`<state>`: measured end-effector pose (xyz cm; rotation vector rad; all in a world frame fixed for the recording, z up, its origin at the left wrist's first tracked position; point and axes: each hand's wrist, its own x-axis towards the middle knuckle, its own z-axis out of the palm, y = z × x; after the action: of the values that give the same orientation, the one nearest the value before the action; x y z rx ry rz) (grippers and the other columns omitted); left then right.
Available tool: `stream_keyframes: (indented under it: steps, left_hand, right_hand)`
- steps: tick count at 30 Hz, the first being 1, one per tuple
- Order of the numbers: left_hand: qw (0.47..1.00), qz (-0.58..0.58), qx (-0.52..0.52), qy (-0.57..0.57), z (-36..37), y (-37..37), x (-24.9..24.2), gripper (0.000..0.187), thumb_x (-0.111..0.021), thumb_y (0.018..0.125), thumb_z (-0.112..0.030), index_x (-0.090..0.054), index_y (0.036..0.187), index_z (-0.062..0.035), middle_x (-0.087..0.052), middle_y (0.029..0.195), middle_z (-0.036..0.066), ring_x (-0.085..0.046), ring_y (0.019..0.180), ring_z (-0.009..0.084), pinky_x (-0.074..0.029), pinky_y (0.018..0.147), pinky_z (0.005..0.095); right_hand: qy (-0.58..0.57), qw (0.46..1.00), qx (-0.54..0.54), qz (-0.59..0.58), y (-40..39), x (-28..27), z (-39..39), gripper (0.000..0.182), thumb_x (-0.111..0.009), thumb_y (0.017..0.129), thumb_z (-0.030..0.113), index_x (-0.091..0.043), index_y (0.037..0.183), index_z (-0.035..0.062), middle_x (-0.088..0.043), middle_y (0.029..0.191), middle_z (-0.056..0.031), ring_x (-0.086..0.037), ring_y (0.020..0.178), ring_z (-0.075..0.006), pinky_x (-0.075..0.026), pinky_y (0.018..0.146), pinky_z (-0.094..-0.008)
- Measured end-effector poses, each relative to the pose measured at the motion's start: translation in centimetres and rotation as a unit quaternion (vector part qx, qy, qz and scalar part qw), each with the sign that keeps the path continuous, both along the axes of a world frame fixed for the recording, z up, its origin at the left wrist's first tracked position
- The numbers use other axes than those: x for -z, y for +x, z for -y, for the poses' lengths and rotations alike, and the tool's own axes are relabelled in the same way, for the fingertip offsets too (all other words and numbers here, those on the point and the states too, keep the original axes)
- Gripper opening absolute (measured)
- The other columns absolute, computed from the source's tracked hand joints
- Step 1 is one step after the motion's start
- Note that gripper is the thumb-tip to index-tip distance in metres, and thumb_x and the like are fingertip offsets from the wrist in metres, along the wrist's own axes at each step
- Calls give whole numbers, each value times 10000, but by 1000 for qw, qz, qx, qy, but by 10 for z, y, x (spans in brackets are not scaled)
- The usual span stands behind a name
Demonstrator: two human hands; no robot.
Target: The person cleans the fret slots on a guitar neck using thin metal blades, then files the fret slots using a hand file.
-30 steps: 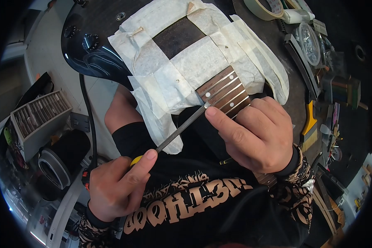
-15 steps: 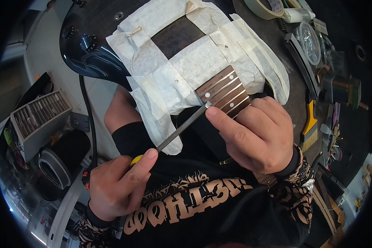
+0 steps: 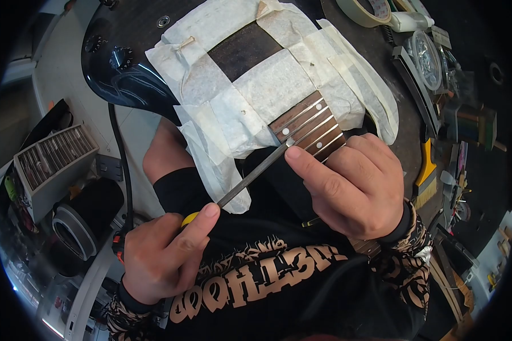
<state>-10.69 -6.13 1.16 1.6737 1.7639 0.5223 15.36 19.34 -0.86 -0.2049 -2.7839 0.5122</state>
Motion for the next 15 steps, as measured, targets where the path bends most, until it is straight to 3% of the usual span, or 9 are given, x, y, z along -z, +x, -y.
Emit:
stream_keyframes:
  steps: [8, 11, 15]
  left_hand:
    - [1000, 6, -2, -5, -4, 1, -3, 770, -802, 921, 64, -713, 1669, -97, -668, 872, 123, -653, 661, 302, -511, 606, 414]
    - [999, -4, -25, 30, -3, 5, 3, 817, -893, 906, -13, -730, 1688, -183, -559, 812, 54, -576, 591, 238, -482, 548, 401]
    - [1000, 3, -23, 20, -7, 5, 0, 802, -890, 912, -7, -734, 1681, -173, -573, 817, 62, -589, 596, 244, -491, 556, 405]
  right_hand:
    - [-12, 1000, 7, -8, 1, 1, 1, 739, -862, 709, 108, -833, 1440, 2, -545, 889, -21, -607, 771, -214, -470, 652, -379]
    - [-21, 1000, 8, -11, 1, 1, 1, 739, -865, 704, 101, -833, 1435, -6, -552, 893, -27, -613, 772, -216, -476, 651, -382]
    - [-23, 1000, 12, -16, 1, 2, 1, 737, -868, 697, 95, -830, 1424, -20, -556, 896, -34, -618, 774, -221, -482, 651, -383]
